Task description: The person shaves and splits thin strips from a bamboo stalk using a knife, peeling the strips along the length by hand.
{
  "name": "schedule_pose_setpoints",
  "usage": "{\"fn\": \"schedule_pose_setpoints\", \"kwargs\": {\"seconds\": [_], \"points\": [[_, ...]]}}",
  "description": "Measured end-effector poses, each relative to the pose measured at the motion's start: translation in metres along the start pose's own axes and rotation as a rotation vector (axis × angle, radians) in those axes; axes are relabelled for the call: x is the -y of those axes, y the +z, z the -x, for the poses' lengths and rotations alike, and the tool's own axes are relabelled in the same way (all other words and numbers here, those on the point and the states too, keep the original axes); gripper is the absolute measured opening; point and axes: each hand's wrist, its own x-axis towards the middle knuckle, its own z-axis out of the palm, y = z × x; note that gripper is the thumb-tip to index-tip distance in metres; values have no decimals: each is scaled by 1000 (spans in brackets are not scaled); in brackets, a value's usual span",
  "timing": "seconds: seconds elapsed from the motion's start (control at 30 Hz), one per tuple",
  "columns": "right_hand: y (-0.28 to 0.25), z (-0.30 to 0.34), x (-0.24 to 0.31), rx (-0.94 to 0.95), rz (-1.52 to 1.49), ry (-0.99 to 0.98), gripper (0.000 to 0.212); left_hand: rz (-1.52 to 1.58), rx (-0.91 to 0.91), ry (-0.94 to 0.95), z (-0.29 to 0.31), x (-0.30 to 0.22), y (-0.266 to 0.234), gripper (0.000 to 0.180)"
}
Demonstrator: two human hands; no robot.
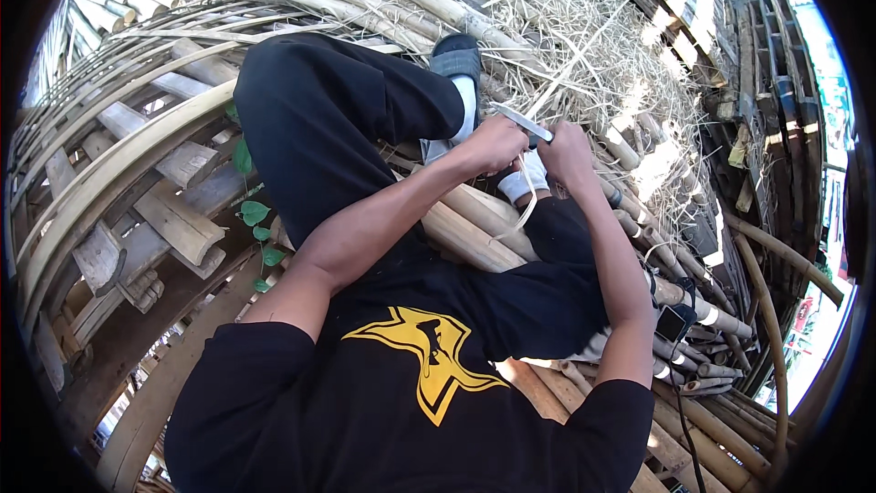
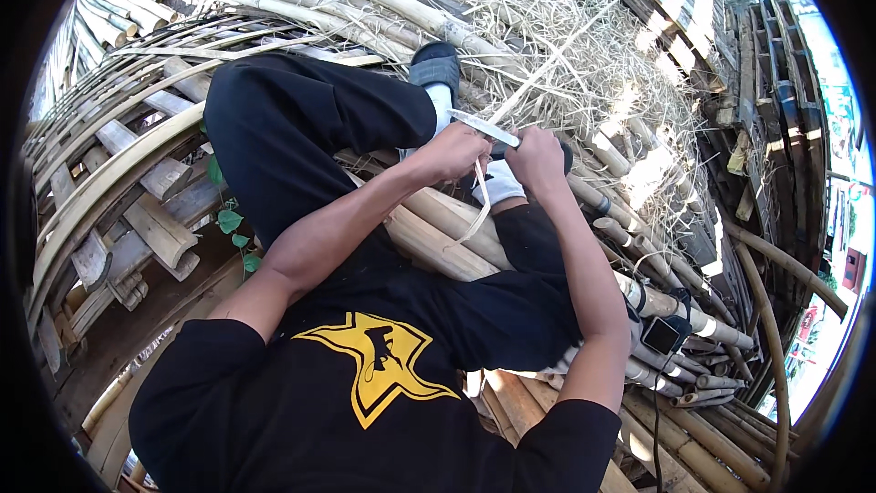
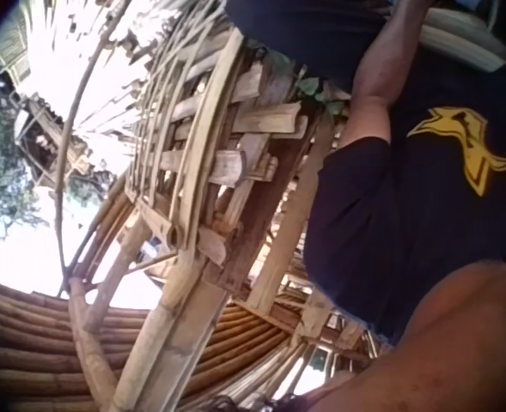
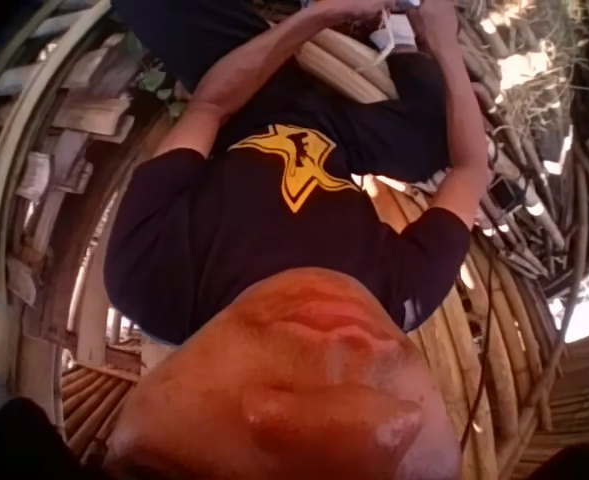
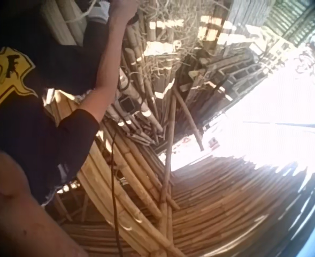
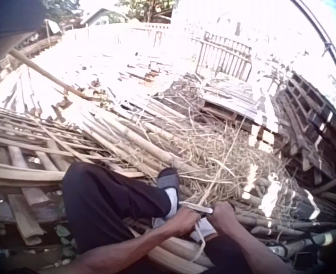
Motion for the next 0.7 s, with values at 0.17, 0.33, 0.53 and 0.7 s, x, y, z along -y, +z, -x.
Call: {"fn": "schedule_pose_setpoints", "kwargs": {"seconds": [0.17, 0.33, 0.53, 0.7], "points": [[-11, -48, -39, -43, -4, 358, 32, 311, 92, -349, 13, -9, 3, 12], [-21, -54, -142, -297, 47, 531, 34, 330, -31, -244, 13, -17, -4, 10], [-39, 3, -31, -48, -216, 172, 42, 893, 293, -305, 16, -25, -3, 9], [-31, 18, 10, 136, -115, -5, 25, 1177, 483, -351, 11, -14, -13, 5]]}}
